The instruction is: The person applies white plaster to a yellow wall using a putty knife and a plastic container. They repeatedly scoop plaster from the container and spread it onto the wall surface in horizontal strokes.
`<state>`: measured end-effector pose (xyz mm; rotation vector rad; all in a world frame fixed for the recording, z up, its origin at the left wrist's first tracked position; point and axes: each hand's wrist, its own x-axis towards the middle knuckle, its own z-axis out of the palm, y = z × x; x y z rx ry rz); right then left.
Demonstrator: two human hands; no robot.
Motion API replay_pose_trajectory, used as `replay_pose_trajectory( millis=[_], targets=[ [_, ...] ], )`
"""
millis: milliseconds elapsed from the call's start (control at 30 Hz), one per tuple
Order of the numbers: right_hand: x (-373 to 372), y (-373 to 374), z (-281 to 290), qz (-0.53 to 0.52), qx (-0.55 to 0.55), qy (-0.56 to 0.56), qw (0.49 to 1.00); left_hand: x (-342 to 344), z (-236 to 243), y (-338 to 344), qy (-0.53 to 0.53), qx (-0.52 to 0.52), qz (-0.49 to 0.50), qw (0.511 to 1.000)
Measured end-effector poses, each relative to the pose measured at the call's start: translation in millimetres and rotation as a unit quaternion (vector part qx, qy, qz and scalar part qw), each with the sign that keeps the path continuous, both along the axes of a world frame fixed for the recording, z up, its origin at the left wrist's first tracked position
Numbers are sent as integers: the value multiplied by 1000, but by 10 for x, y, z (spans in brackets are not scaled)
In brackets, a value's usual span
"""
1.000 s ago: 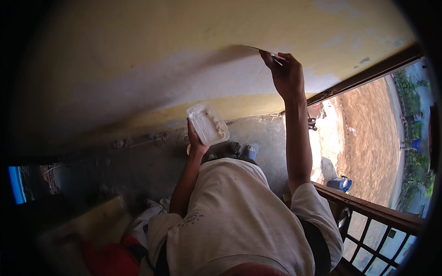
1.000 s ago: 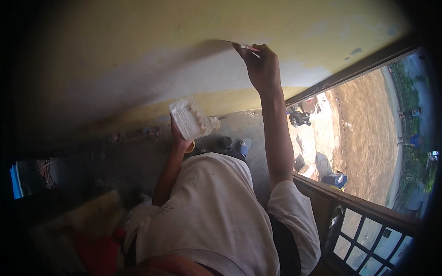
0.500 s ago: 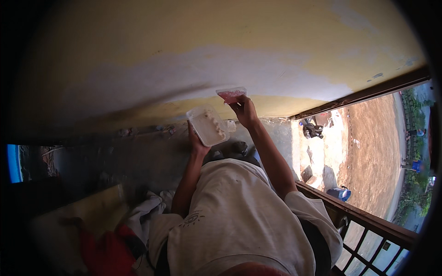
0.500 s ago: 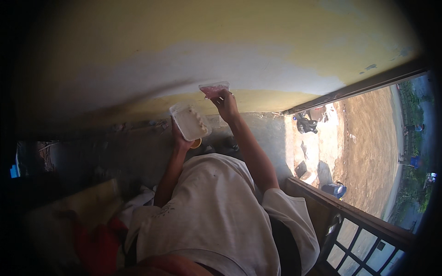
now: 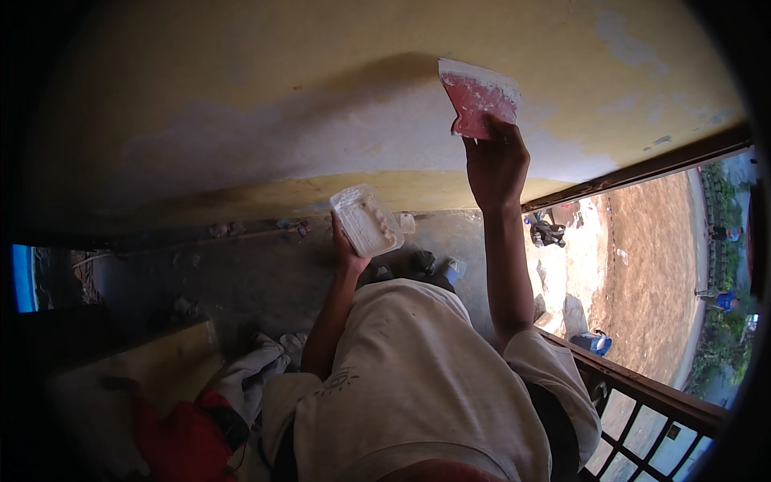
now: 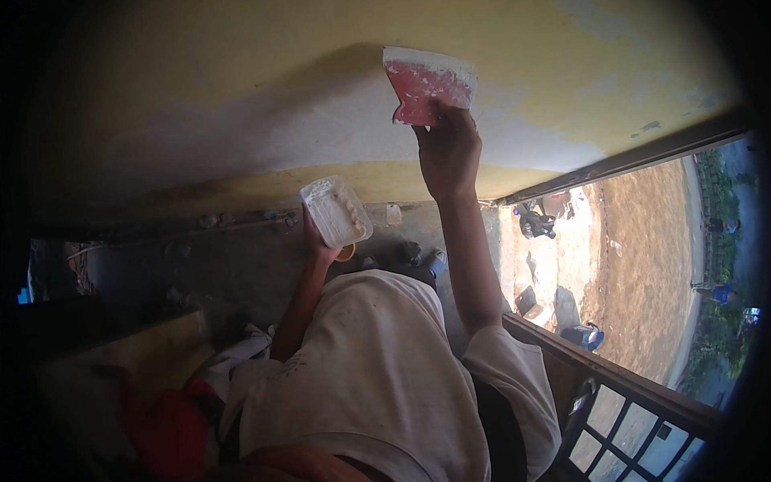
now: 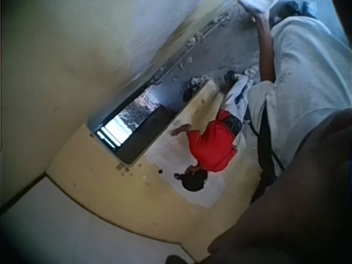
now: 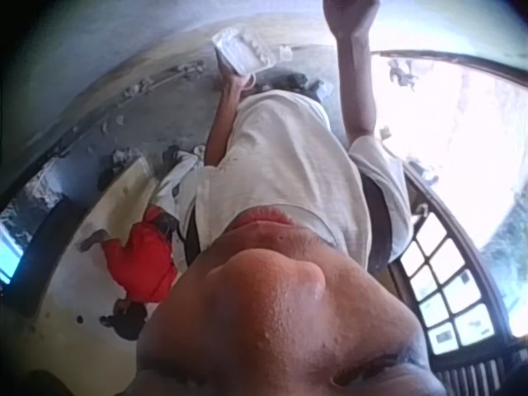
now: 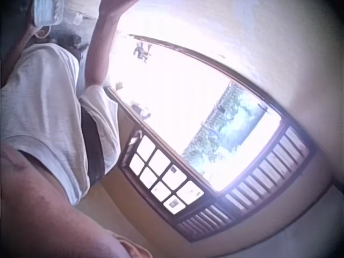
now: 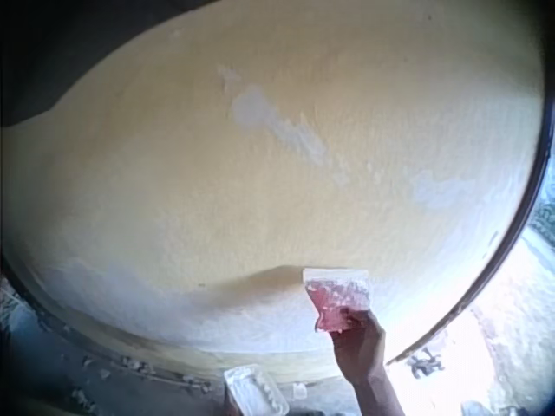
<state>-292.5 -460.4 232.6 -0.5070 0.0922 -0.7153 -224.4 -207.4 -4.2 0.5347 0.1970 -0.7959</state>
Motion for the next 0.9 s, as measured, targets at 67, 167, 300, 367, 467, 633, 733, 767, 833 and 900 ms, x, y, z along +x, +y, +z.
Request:
replay_pose_trajectory(
  millis=[67, 167, 300, 367, 467, 633, 733, 767, 833, 900],
  targets=[
    [-87, 114, -426, -9, 0, 70, 998, -5, 67, 9, 10, 3, -2, 1000],
    [-37, 357, -1261, 54, -17, 193, 980, 5, 57, 24, -6, 4, 9, 1000],
    [266, 542, -2230, 124, -6, 237, 963, 73, -84, 117, 14, -45, -15, 999],
    [447, 452, -2313, 126, 20, 224, 966, 68, -211, 76, 23, -47, -26, 998],
    [673, 376, -1918, 112, 74, 190, 973, 76, -183, 90, 23, -20, 0, 1000],
    [596, 144, -597, 88, 81, 127, 985, 53, -63, 49, -2, -2, 32, 999],
    [472, 240, 128, 86, 38, 81, 992, 43, -58, 213, 12, -10, 21, 1000],
    [432, 243, 302, 96, 47, 55, 993, 40, -72, 222, 9, -14, 21, 1000],
    [340, 242, 512, 98, 38, 13, 994, 39, -49, 241, 13, -15, 22, 1000],
    [228, 241, 490, 48, -31, -6, 998, 23, 47, 222, 27, -13, 19, 999]
  ],
)
